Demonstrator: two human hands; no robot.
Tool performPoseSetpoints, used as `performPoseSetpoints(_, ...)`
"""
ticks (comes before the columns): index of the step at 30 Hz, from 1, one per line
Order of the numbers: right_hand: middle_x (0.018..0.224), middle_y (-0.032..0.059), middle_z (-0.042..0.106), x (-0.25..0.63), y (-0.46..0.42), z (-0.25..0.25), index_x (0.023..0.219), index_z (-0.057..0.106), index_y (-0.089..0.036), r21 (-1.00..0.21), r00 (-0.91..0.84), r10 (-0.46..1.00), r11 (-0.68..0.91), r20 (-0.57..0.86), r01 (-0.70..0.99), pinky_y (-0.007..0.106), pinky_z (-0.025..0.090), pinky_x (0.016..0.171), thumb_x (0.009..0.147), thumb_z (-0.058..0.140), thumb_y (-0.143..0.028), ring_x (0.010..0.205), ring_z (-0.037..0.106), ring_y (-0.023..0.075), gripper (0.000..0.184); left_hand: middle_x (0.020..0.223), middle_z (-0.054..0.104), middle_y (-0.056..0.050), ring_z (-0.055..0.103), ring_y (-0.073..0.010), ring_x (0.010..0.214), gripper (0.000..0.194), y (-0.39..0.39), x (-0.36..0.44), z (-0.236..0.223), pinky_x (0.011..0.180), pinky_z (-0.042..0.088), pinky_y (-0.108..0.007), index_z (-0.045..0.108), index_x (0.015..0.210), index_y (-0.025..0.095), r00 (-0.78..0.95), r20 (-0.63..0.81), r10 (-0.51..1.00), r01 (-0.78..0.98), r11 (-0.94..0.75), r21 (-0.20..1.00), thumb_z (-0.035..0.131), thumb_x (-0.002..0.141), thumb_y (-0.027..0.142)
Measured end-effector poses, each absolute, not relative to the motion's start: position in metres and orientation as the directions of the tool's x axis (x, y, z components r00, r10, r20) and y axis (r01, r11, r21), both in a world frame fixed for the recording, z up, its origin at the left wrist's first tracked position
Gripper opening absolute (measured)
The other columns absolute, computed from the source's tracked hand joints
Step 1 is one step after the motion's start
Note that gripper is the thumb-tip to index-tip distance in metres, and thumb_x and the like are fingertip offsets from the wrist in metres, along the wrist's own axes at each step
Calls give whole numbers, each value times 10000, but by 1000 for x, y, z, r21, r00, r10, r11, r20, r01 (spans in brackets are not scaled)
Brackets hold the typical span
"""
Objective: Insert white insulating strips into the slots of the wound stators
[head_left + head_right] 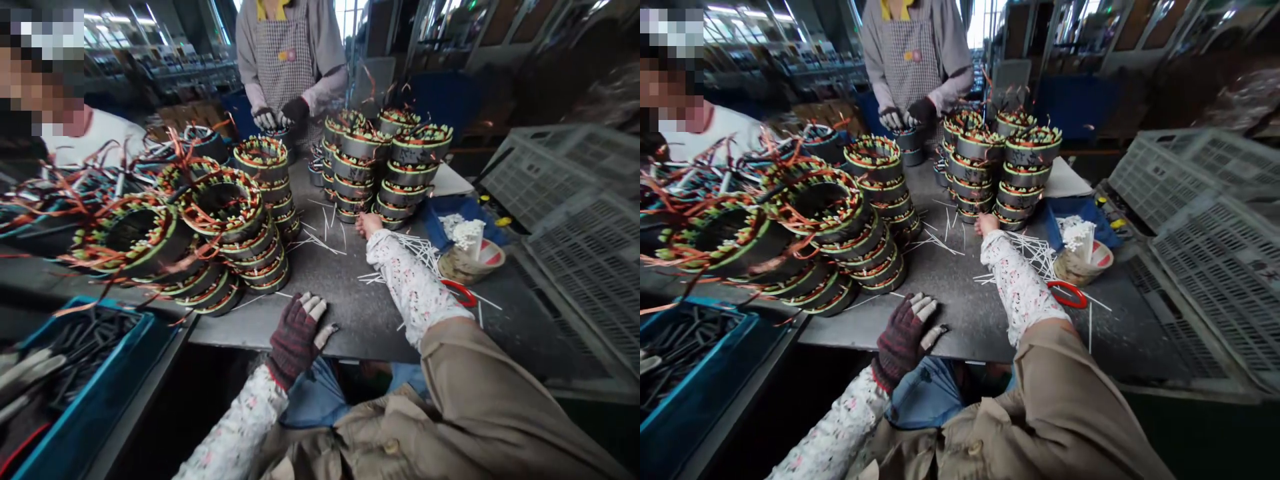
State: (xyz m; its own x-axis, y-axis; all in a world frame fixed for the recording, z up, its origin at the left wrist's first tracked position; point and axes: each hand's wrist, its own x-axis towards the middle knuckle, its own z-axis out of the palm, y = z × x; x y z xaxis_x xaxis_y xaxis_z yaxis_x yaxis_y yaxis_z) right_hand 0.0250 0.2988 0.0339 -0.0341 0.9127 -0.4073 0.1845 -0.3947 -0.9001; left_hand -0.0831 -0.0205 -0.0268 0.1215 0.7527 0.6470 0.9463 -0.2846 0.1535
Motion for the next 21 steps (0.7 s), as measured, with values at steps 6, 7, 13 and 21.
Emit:
performPoseSetpoints(6, 1333, 107, 643, 16, 286, 25, 1328, 614, -172, -852, -95, 866, -455, -491, 260, 464, 595, 968, 987, 656, -408, 1149, 664, 237, 417, 1201, 754, -91, 691, -272, 1213, 349, -23, -84, -28, 1105, 560, -519, 575, 1303, 204, 117, 653, 748, 948, -280, 151, 646, 993, 347)
performPoseSetpoints(7, 1334, 108, 643, 15, 283, 24, 1328, 614, -172, -851, -89, 865, -459, -494, 256, 464, 594, 969, 987, 655, -409, 1150, 664, 237, 417, 1190, 757, -88, 696, -271, 1202, 337, -23, -83, -27, 1098, 565, -519, 580, 1292, 203, 116, 654, 748, 948, -279, 152, 642, 995, 349)
performPoseSetpoints(13, 1332, 107, 643, 34, 278, 26, 1332, 611, -174, -860, -102, 866, -460, -489, 221, 462, 596, 965, 990, 651, -411, 1145, 666, 235, 418, 1196, 759, -87, 698, -264, 1202, 330, -25, -82, -30, 1114, 562, -513, 599, 1269, 202, 78, 650, 756, 954, -246, 172, 647, 991, 373)
performPoseSetpoints(21, 1336, 106, 641, 32, 297, 33, 1331, 612, -175, -862, -113, 876, -426, -468, 275, 466, 594, 969, 989, 652, -412, 1151, 663, 237, 418, 1194, 758, -78, 695, -258, 1219, 332, -24, -82, -37, 1134, 549, -520, 602, 1282, 236, 44, 658, 752, 951, -234, 204, 673, 967, 314)
